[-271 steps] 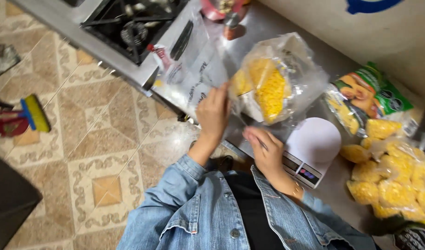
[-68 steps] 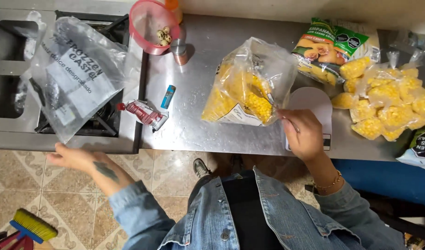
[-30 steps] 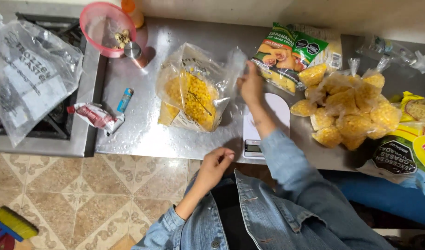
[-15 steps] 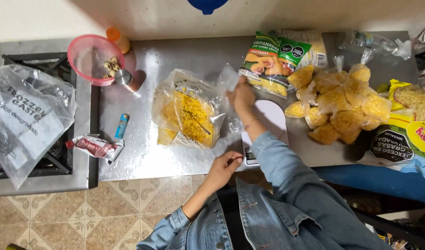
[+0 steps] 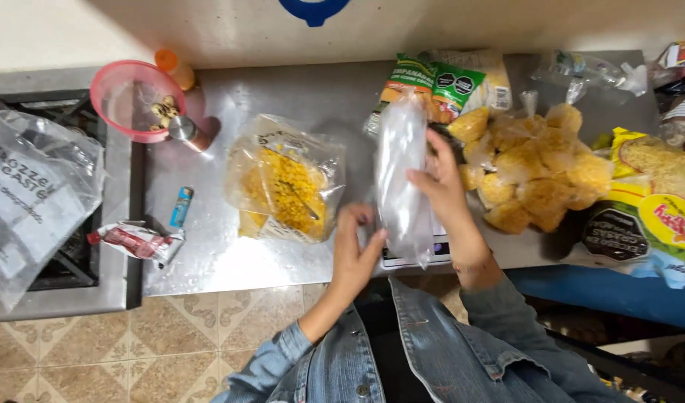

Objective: The person portions frozen corn from a large bag into small plastic bags using a spoon and a digital scale. They weigh each portion, tie the bags, and place them on the counter.

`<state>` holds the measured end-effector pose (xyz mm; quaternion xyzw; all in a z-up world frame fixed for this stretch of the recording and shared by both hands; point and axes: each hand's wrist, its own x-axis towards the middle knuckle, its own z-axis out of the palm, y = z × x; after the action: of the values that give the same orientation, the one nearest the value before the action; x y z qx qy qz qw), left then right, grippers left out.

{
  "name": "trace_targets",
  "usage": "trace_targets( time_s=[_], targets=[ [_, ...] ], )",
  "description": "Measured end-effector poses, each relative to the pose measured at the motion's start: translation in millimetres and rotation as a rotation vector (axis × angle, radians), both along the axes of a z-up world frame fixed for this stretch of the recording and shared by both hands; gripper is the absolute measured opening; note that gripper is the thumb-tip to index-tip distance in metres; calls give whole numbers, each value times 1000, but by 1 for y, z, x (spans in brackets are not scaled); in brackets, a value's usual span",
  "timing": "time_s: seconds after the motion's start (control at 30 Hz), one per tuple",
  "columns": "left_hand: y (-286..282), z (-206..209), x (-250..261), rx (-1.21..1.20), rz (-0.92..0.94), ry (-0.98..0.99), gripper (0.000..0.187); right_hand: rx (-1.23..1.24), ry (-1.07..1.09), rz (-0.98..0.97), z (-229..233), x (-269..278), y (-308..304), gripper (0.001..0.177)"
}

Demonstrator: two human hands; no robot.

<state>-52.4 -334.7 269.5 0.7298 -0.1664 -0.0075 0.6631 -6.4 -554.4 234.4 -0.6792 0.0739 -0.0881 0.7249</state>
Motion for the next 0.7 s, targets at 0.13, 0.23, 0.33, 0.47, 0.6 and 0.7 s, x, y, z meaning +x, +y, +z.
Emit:
trace_targets(
  time_s=[0.13, 0.23, 0.33, 0.47, 0.6, 0.7],
  targets=[
    [-36, 1, 22, -149, 1, 160, 83, 22, 46, 151, 10, -33, -18, 93],
    [-60, -9, 42, -512, -57, 693, 69, 3, 69, 287, 22, -41, -26, 100],
    [-66, 5, 51, -548, 60, 848, 30, -296, 123, 262, 48, -45, -32, 101],
    [-63, -42, 58, -187, 0, 557, 22, -372, -37, 158, 69, -27, -44, 71],
    [-67, -1, 50, -81, -100, 446, 18, -366, -66, 196, 70, -5, -38, 39],
    [-58, 22, 47, -147, -191, 508, 13, -385, -104, 159, 83, 0, -34, 14]
  ],
)
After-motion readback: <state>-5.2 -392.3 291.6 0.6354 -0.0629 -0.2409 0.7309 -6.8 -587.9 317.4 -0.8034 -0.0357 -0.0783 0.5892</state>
